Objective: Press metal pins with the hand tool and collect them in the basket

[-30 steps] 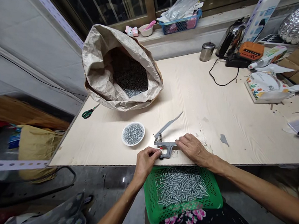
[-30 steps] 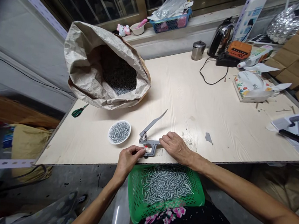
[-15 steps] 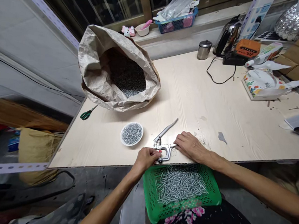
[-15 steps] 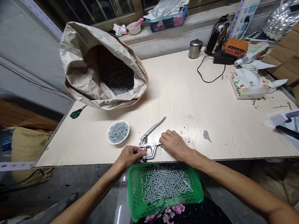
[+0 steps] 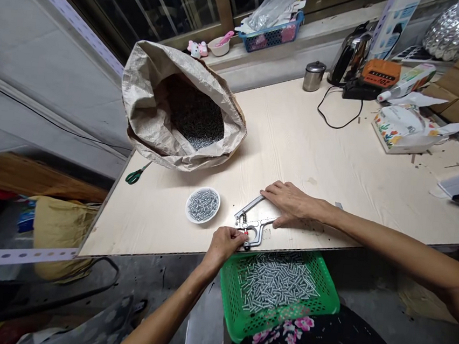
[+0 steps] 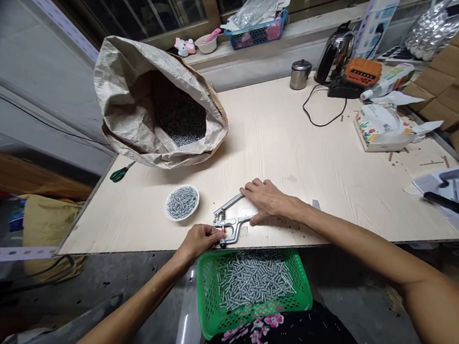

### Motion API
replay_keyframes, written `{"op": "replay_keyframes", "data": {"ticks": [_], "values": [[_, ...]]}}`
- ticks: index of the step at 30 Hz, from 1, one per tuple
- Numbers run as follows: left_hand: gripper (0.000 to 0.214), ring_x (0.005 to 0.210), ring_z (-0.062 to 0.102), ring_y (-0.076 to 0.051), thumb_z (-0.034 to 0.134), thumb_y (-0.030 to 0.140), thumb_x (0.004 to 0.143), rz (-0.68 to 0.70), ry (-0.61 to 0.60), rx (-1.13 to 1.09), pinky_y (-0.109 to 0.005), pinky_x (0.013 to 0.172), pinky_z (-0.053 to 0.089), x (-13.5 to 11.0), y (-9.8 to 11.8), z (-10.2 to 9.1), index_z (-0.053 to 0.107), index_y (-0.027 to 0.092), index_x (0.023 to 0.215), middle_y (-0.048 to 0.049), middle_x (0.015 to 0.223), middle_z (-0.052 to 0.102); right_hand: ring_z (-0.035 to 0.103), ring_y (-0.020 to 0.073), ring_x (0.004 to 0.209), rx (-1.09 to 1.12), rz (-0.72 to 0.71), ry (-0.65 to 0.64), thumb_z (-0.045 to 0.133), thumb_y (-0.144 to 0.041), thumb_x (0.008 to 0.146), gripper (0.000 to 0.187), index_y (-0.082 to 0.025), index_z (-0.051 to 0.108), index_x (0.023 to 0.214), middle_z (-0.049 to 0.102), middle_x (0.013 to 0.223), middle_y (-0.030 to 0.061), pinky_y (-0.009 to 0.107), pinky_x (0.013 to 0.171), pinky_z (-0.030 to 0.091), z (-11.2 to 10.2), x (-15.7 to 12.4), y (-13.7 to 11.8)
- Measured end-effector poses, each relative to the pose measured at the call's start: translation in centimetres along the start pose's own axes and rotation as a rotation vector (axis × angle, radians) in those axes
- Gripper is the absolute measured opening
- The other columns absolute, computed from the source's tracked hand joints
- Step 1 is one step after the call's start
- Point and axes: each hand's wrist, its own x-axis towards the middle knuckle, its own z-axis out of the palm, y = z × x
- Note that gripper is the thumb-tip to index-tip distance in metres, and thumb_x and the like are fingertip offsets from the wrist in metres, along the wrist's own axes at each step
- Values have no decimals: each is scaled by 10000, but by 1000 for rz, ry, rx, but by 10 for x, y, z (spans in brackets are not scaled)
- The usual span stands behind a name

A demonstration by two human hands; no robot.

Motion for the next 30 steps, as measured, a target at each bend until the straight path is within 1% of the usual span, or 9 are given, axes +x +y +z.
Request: {"op": "replay_keyframes", "data": {"ticks": [4,6,10,13,15,20,25,28,30], "values": [[409,489,452,-111,553,507,748,0,-3,6,-237,525,318,-4,-2,-1,626,139,584,16,491,532,467,274,961,-14,25,39,775,-564,613,678,-174,555,1122,578,1086,115,374,752,384,-1,-6,-5],[413,554,525,-141,493,479,823,56,106,70,-252,565,370,-10,-3,1,633,140,632,-18,573,589,463,266,947,-7,41,55,783,-542,621,632,-177,565,1089,577,1057,105,364,738,372,-1,-9,-7],[258,888,593,-218,520,364,876,408,393,282,-323,765,460,-15,3,16,642,155,965,-92,945,652,463,252,919,-9,62,75,784,-486,661,532,-175,577,1040,574,1005,98,356,722,370,-1,-12,-14],[399,1143,498,-266,621,294,831,673,358,426,-402,930,438,-1,17,28,535,168,1200,-129,1245,569,464,244,909,-5,55,95,788,-447,674,510,-171,570,1043,569,991,98,356,731,393,2,-15,-18],[518,1190,458,-280,644,276,816,731,310,518,-431,967,419,13,28,31,459,160,1286,-142,1335,506,465,240,912,16,50,102,804,-436,652,559,-162,556,1071,559,1001,97,363,751,411,4,-18,-18],[535,1030,503,-265,655,357,808,715,183,681,-404,881,446,36,43,23,471,139,1261,-123,1169,582,469,231,914,88,66,110,819,-370,640,572,-156,534,1087,543,1015,91,346,739,441,3,-26,-15],[185,936,514,-230,568,280,875,695,214,663,-360,813,441,31,44,28,588,175,1026,-70,978,609,487,187,807,59,75,106,642,-249,841,111,-168,575,878,570,863,57,319,715,423,6,-24,-21],[117,891,523,-223,513,244,906,677,240,655,-358,791,444,29,42,33,608,178,913,-66,902,616,488,164,754,56,92,96,577,-200,880,99,-172,567,786,571,784,35,296,692,409,11,-20,-24],[125,893,528,-225,505,240,910,676,266,640,-363,792,454,29,39,36,609,177,936,-68,905,621,493,167,762,42,101,98,580,-222,882,98,-168,579,800,581,796,40,297,698,407,11,-19,-23]]}}
